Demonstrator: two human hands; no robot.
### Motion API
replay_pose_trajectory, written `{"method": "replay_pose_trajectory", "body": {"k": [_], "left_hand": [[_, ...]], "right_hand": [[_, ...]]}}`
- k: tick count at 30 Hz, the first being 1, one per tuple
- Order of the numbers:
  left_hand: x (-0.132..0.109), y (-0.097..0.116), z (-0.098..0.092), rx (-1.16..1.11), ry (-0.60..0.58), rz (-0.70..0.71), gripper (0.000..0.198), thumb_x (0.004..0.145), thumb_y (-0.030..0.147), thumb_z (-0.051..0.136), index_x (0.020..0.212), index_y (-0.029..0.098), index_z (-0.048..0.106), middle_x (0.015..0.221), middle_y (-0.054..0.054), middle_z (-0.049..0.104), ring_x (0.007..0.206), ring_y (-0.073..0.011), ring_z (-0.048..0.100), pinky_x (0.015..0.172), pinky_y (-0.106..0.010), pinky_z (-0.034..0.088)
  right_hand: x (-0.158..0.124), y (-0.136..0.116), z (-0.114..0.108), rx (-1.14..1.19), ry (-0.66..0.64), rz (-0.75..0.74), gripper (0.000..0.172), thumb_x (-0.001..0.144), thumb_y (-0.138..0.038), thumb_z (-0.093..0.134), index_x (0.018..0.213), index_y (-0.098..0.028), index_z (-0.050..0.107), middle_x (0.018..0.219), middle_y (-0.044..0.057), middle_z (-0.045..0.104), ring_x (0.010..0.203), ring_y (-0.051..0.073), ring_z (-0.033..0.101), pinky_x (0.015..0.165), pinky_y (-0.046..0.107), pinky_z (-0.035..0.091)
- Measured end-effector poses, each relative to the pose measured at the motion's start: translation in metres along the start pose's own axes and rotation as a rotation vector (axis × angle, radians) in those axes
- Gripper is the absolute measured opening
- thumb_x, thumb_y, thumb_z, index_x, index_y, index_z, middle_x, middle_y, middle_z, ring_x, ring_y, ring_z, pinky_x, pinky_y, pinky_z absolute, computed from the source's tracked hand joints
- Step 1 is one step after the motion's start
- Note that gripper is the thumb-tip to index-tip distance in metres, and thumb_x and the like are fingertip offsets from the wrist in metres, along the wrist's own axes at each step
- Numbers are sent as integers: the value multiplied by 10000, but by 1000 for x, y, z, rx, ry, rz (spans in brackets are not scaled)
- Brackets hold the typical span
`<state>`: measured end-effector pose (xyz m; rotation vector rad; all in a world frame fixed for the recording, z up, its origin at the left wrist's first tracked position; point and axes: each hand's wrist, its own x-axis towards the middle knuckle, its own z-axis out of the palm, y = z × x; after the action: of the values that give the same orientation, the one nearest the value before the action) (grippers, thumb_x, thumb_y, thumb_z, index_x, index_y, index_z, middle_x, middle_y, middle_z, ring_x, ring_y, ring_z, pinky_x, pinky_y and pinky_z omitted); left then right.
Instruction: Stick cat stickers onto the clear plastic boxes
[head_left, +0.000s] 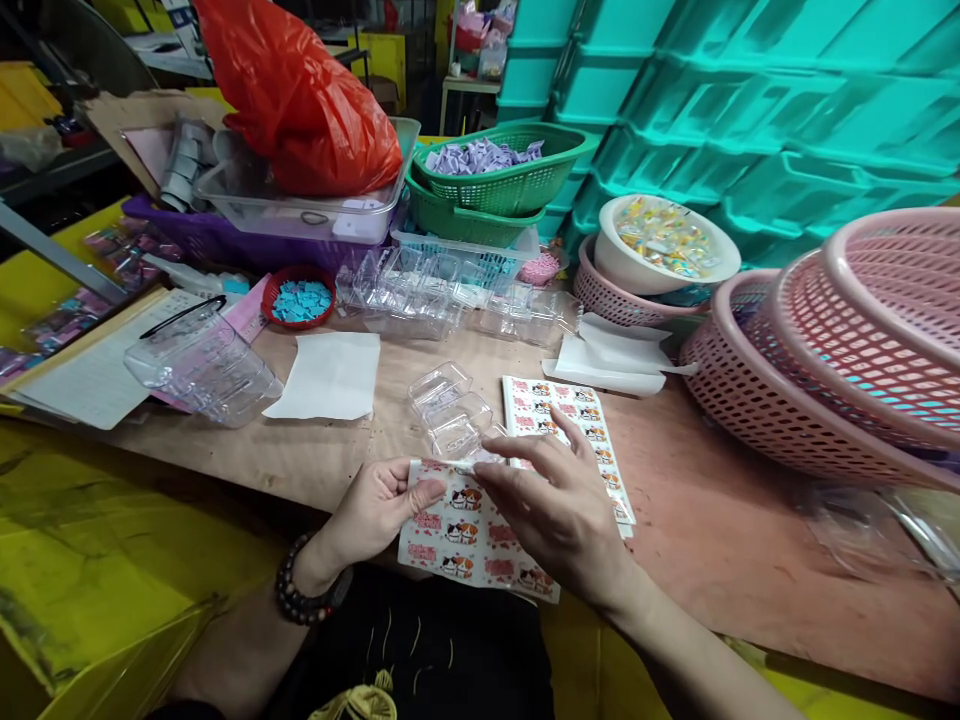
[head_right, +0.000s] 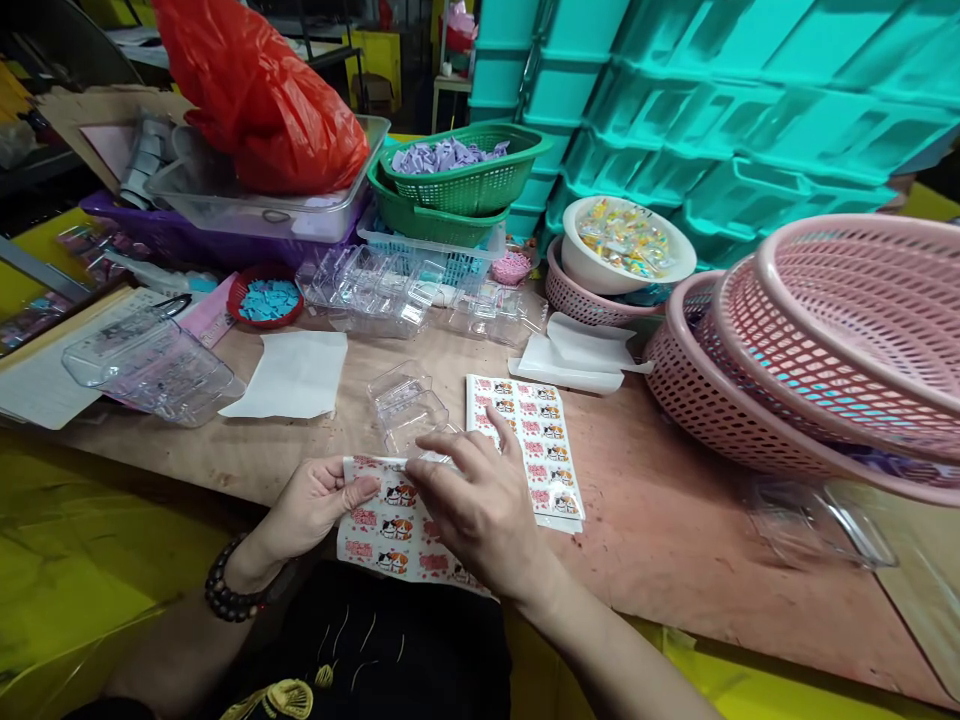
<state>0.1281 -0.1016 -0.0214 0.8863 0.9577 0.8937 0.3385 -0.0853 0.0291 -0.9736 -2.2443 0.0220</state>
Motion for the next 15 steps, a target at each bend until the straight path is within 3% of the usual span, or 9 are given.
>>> {"method": "replay_pose_trajectory", "body": {"k": [3,5,9,13,15], "left_hand": [[1,-7,-6,-10,-24,-65,403,642,488,870,707,122,715,634,-41,706,584,-131,643,567,-215,519],[0,-10,-10,3,-61,-140,438,589,490,896,636,110,684,570,-33,666,499,-104,576,490,-199,463],[-3,-7,-12,85,-69,-108,432,650,494,861,665,92,703,616,-52,673,551,-107,567,523,-205,454],[1,0,-8,67,-48,-110,466,703,544,806,653,93,699,599,-37,648,545,-103,541,519,-205,435],[3,-1,-8,46,-57,-177,498,762,590,736,760,92,736,654,-51,678,569,-116,571,540,-217,462]], "right_hand": [[-10,4,-4,-69,76,-250,239,902,-112,591,986,-294,720,1009,-24,784,853,153,703,1103,456,376],[-12,7,-8,-37,98,-296,239,920,-131,574,1019,-292,720,995,-28,786,874,150,701,1086,437,401],[-2,12,-12,100,79,-185,224,975,-181,501,1009,-236,716,967,22,780,860,149,695,1020,445,474],[3,2,-14,-97,138,-487,208,937,-139,563,919,-234,747,978,-22,781,926,133,692,1138,378,407],[4,-3,-18,-81,147,-423,229,946,-154,548,870,-268,732,954,-56,776,928,133,695,1137,351,416]]}}
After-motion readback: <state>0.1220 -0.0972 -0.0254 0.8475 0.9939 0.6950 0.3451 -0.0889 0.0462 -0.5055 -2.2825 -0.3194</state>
